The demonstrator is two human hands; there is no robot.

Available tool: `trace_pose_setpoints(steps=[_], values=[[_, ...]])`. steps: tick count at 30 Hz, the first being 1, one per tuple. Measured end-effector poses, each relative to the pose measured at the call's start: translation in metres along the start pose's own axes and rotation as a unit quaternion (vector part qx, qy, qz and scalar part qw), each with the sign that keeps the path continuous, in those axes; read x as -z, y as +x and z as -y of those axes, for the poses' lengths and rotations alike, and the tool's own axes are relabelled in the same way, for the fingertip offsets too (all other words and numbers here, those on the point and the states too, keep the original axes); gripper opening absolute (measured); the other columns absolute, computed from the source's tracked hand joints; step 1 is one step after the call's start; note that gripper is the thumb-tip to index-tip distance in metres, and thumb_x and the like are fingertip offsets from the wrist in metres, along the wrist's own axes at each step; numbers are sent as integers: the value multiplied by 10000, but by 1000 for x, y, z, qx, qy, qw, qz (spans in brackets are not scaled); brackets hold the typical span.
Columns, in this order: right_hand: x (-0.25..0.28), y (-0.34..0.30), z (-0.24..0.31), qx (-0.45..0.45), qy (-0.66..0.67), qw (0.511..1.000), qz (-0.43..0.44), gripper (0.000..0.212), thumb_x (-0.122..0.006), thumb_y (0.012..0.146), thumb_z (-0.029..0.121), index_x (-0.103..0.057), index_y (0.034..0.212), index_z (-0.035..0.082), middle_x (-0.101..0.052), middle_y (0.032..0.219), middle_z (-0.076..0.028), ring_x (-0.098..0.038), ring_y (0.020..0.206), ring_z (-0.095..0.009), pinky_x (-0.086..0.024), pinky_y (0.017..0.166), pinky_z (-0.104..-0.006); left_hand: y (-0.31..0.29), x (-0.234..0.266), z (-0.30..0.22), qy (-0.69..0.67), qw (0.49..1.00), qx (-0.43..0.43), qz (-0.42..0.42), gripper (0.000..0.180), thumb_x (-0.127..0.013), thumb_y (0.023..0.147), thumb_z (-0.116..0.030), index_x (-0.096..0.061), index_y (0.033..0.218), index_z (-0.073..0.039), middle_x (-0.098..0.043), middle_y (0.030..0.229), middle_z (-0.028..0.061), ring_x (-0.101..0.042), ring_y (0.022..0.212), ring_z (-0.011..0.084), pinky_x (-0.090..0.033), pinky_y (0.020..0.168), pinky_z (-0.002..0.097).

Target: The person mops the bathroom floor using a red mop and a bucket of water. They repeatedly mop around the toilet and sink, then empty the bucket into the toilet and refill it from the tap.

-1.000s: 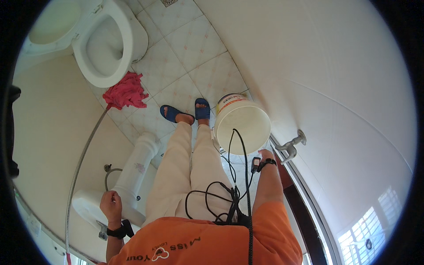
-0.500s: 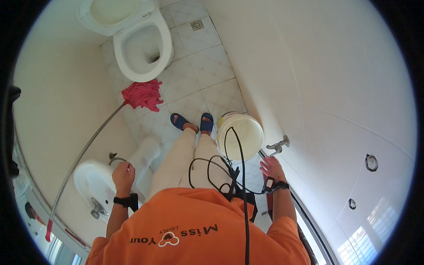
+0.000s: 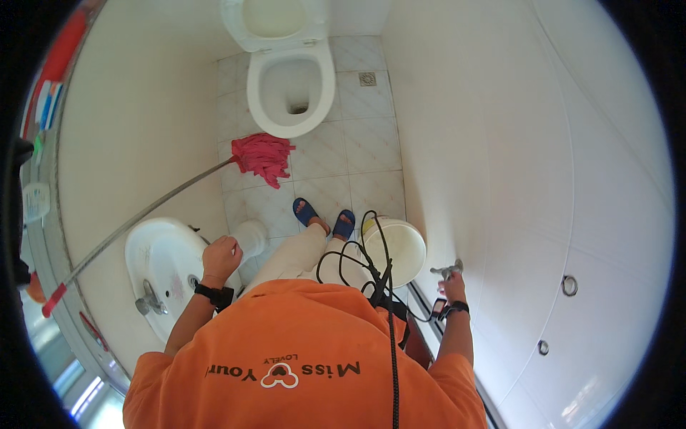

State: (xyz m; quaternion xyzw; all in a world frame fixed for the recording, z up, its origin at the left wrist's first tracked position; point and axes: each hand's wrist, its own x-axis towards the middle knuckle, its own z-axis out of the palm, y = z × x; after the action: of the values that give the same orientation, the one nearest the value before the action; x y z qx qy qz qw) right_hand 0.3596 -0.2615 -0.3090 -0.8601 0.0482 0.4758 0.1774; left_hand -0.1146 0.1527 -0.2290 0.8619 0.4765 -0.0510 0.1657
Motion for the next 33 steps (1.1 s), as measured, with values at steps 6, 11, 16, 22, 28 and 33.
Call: trace_pose_setpoints(steps=[6,11,16,22,28,33], values=[[5,20,-15,120,-396,904,-111,431,-683,683,76,-547,1092,78,-645,962,-166,-615,928,-322,-494,776,-416,-3,1,5,-31,999,-9,-22,124,-564,725,-176,-561,672,-64,-571,707,93,-583,669,303,-476,585,414],[23,31,45,15,-209,978,21,292,-736,622,114,-561,826,0,-611,764,-121,-595,740,-309,-479,629,-452,-6,4,9,-101,995,-8,-16,119,-559,737,-173,-564,680,-69,-579,733,97,-584,694,297,-475,597,401],[3,22,181,60,-29,996,-66,210,-633,748,231,-518,824,73,-524,790,-66,-500,693,-187,-407,574,-352,-13,20,16,-289,949,-14,-123,67,-585,773,-126,-594,746,-65,-584,745,87,-575,694,281,-471,600,365],[-65,-20,329,217,-40,971,87,481,-620,790,242,-478,1198,30,-579,1041,-92,-562,930,-223,-463,765,-349,-71,84,32,-341,856,191,-337,68,-601,781,-43,-610,849,-42,-597,798,100,-584,698,237,-481,629,324],[-133,-74,426,307,-108,925,197,471,-619,816,225,-479,1211,10,-590,1057,-89,-577,938,-205,-468,760,-322,-172,177,71,-2,684,394,-614,389,-645,764,-30,-514,1128,-1,-551,1072,155,-538,961,288,-434,842,365],[-185,-87,487,345,-144,888,267,443,-636,818,214,-496,1186,11,-605,1041,-87,-583,923,-189,-467,745,-312,-226,229,120,126,551,603,-562,784,-703,739,-379,-339,1344,-39,-423,1312,185,-383,1228,325,-286,1012,450]])
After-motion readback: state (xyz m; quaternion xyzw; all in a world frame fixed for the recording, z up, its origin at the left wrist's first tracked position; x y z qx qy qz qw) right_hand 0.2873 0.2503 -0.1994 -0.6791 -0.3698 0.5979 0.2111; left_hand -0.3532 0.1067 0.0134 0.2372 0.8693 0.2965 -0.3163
